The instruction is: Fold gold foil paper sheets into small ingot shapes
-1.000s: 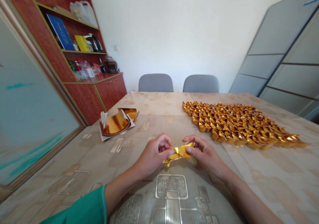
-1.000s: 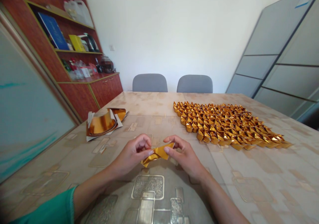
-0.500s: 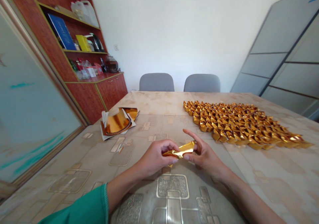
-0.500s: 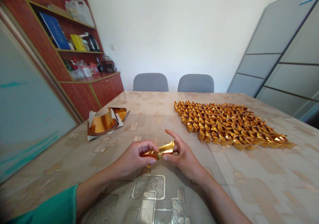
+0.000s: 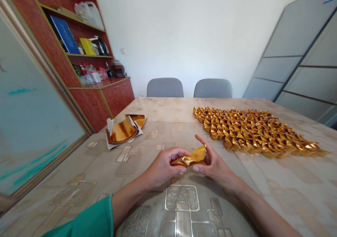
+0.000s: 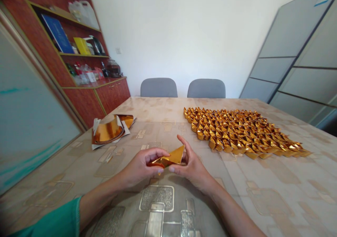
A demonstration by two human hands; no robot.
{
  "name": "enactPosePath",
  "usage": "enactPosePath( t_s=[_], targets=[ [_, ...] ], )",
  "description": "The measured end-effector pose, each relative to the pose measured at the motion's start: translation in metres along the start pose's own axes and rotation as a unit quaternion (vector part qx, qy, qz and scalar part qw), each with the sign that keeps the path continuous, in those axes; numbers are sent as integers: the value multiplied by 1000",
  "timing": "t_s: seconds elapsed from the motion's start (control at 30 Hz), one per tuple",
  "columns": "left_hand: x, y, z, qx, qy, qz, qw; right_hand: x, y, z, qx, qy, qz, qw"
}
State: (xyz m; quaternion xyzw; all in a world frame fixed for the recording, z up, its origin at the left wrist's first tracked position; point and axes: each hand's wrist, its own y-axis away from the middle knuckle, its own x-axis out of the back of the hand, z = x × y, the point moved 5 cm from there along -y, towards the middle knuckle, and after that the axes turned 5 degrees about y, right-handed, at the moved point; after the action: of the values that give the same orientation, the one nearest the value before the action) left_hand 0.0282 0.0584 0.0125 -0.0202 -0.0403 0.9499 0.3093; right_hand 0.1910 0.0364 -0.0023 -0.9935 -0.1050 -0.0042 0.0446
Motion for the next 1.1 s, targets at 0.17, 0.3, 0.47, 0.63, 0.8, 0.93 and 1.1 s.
enactPosePath(
  t_s=[0.17, 0.3, 0.47, 0.63, 0.8, 0.93, 1.1],
  targets=[
    [-3, 0, -6, -35, -51, 8, 998, -7, 1, 1, -4, 2, -4, 1000],
    [-2, 0, -1, -42, -47, 12, 998, 2, 1, -1, -15, -41, 12, 999],
    [2, 1, 4, -54, -49, 21, 997, 7, 6, -12, -28, -47, -15, 998],
    [3, 1, 4, -80, -130, 48, 987, 3, 7, -14, -24, -9, -30, 999],
    [3, 3, 7, -119, -213, 53, 968, -6, 9, -21, 50, 97, -85, 990],
    [6, 5, 12, -165, -268, 73, 946, -14, 16, -32, 101, 174, -138, 970],
    [5, 6, 14, -197, -284, 74, 935, -20, 15, -30, 154, 200, -106, 962]
  ],
)
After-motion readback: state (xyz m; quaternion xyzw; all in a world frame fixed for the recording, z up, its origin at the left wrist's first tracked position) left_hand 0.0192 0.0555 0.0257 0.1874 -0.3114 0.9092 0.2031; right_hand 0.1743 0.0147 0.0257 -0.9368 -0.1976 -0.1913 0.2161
